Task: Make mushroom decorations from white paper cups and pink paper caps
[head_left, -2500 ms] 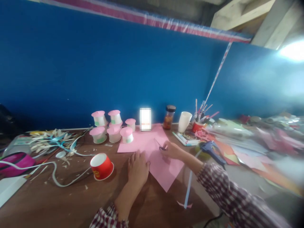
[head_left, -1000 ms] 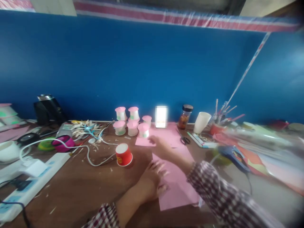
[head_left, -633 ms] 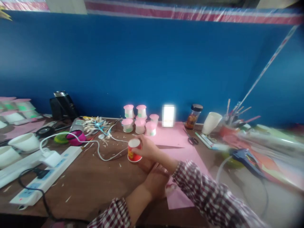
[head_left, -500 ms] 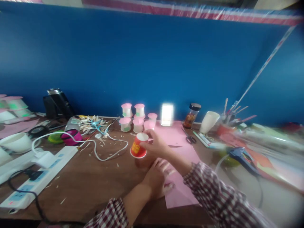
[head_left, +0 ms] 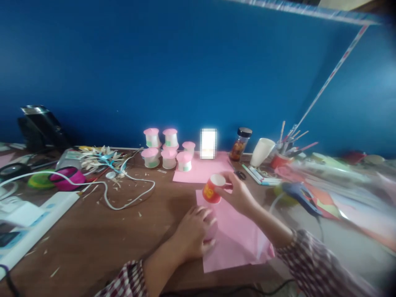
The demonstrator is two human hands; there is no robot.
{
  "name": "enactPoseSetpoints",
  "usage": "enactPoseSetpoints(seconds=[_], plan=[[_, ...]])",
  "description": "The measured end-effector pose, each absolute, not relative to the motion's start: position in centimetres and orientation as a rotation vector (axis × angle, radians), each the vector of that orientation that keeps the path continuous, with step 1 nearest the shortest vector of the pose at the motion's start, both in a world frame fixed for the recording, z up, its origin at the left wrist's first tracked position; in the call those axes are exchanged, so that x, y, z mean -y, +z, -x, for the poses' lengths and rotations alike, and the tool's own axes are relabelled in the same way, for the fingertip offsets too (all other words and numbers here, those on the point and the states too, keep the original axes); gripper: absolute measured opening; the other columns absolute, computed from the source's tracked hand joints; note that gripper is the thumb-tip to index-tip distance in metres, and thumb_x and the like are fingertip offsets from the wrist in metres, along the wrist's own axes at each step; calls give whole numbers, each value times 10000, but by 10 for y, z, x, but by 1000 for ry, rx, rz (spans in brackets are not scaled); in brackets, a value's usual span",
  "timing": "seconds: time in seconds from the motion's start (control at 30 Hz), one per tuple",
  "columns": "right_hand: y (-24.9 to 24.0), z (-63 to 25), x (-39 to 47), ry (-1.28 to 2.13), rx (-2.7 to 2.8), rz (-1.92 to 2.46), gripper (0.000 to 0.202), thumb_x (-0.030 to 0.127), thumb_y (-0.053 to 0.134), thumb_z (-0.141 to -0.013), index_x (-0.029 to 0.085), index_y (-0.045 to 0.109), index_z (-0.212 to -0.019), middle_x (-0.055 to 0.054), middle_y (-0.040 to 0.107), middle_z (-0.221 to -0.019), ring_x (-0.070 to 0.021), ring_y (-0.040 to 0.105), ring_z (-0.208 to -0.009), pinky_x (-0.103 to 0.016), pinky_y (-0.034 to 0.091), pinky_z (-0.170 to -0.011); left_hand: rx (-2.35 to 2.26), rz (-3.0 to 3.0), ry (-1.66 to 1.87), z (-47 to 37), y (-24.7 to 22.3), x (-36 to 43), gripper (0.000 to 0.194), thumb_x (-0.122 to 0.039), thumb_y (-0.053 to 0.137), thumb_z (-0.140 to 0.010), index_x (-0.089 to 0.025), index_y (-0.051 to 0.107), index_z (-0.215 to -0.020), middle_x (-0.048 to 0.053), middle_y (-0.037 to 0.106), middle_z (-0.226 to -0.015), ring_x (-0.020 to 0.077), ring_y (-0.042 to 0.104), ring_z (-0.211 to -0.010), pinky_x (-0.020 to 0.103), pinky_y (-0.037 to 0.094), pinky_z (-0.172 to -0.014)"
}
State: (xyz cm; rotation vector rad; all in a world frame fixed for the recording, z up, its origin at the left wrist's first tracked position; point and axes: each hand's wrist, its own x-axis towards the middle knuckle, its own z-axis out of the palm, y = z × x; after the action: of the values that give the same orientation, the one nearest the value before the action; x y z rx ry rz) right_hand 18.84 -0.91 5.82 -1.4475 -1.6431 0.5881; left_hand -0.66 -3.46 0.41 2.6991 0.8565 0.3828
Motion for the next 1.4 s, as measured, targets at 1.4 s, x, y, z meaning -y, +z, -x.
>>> enactPoseSetpoints(seconds=[1.4], plan=[[38, -190, 7, 660, 1821, 1429, 363, 234, 699, -756, 205, 540, -1081, -43, 666, -1023, -196, 619, -962, -332, 483, -800, -1023, -1943, 911, 1, 26, -15, 656, -312, 736, -700, -202, 471, -1291, 139, 571, -1288, 300, 575, -1144, 453, 465, -956]])
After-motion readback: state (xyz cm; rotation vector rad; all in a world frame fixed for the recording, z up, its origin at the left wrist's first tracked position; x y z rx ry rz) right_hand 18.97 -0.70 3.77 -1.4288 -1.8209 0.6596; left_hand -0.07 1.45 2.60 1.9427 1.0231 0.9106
